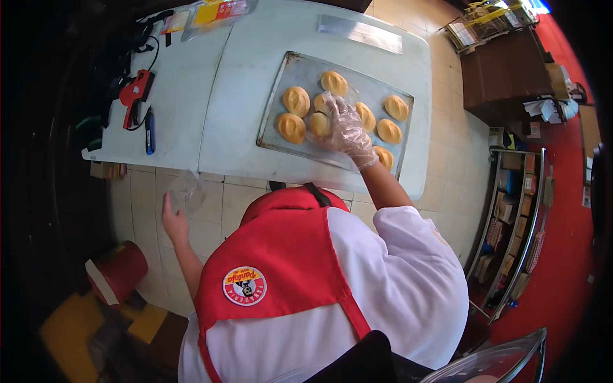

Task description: The person prepares bread rolls by hand and using a small knife. They take a tray of rolls, walk to another counter to get a plastic bag, return, and then use the knife to slice open each roll and spread a filling inside.

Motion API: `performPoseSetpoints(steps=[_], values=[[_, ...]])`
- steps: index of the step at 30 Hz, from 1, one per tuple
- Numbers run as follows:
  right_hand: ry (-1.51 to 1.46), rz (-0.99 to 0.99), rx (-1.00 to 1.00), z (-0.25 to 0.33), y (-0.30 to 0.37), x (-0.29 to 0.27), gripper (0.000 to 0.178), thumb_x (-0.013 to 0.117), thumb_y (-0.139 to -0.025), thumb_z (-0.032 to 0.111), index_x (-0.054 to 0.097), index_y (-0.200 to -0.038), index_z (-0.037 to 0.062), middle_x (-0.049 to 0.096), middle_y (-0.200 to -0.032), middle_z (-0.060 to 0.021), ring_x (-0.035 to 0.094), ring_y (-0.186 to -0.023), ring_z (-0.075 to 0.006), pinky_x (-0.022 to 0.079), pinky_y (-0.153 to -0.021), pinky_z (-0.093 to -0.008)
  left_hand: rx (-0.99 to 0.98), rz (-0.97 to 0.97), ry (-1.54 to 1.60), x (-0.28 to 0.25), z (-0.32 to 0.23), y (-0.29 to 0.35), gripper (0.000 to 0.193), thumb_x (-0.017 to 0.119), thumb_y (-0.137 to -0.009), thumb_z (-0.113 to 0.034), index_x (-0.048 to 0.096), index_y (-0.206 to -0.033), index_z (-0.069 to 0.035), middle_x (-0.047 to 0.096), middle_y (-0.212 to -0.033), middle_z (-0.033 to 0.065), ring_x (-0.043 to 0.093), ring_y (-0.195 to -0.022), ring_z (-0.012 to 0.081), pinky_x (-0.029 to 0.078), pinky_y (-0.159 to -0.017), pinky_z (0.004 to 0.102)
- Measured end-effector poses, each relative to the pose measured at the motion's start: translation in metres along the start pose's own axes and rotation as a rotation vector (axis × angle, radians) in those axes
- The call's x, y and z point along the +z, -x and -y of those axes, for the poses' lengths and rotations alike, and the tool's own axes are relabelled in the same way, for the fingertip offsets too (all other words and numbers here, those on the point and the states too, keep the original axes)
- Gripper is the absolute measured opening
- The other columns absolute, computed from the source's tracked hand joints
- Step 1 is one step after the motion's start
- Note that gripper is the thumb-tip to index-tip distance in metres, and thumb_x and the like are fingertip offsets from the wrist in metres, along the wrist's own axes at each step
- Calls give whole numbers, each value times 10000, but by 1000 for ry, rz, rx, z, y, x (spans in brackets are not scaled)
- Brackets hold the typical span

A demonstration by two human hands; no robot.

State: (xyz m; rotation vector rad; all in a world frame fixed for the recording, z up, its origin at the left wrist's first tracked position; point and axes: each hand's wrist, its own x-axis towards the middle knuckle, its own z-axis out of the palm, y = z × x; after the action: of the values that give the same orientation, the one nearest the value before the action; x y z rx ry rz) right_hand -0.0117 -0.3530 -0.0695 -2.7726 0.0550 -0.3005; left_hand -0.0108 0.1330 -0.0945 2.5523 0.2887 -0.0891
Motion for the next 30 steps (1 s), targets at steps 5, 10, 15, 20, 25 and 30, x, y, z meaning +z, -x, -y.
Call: performPoseSetpoints(steps=[5,10,15,20,25,30], values=[[-61,88,73,4,-2,5,866,740,-684,440,371,-1337,7,505,-1226,-225,504,-1115,-403,448,-912,-448,-16,-12,-27,3,-14,11,667,496,-726,96,444,-1362,-99,477,-1367,158,458,-1262,301,363,-1035,343],[-14,95,73,7,-4,5,840,720,-708,428,367,-1338,0,503,-1228,-232,518,-1104,-410,466,-890,-453,-15,-15,-27,2,-25,17,665,503,-726,85,441,-1363,-96,476,-1369,153,459,-1260,303,367,-1030,347],[9,196,104,15,-13,11,855,732,-684,421,372,-1337,4,519,-1183,-231,539,-1072,-408,479,-878,-448,-6,-43,-47,5,-33,20,665,501,-719,71,444,-1360,-97,473,-1370,153,459,-1259,304,370,-1027,348],[80,444,104,14,-29,0,839,747,-653,393,409,-1326,22,532,-1133,-234,556,-1042,-397,477,-885,-427,24,-52,-53,2,-38,23,664,495,-716,58,447,-1359,-99,476,-1367,153,462,-1255,303,373,-1026,350],[-499,485,208,-29,-34,-8,744,719,-683,289,440,-1320,23,542,-1194,-191,569,-1071,-327,469,-928,-406,34,-95,-48,-5,-27,27,663,490,-718,67,445,-1359,-96,474,-1368,158,456,-1261,302,368,-1030,350],[-1921,202,683,-78,12,-1,619,667,-731,183,460,-1287,4,546,-1205,-161,560,-1097,-289,454,-973,-398,20,-105,-31,-10,-30,27,653,490,-728,69,442,-1360,-90,474,-1366,161,453,-1264,308,366,-1032,354]])
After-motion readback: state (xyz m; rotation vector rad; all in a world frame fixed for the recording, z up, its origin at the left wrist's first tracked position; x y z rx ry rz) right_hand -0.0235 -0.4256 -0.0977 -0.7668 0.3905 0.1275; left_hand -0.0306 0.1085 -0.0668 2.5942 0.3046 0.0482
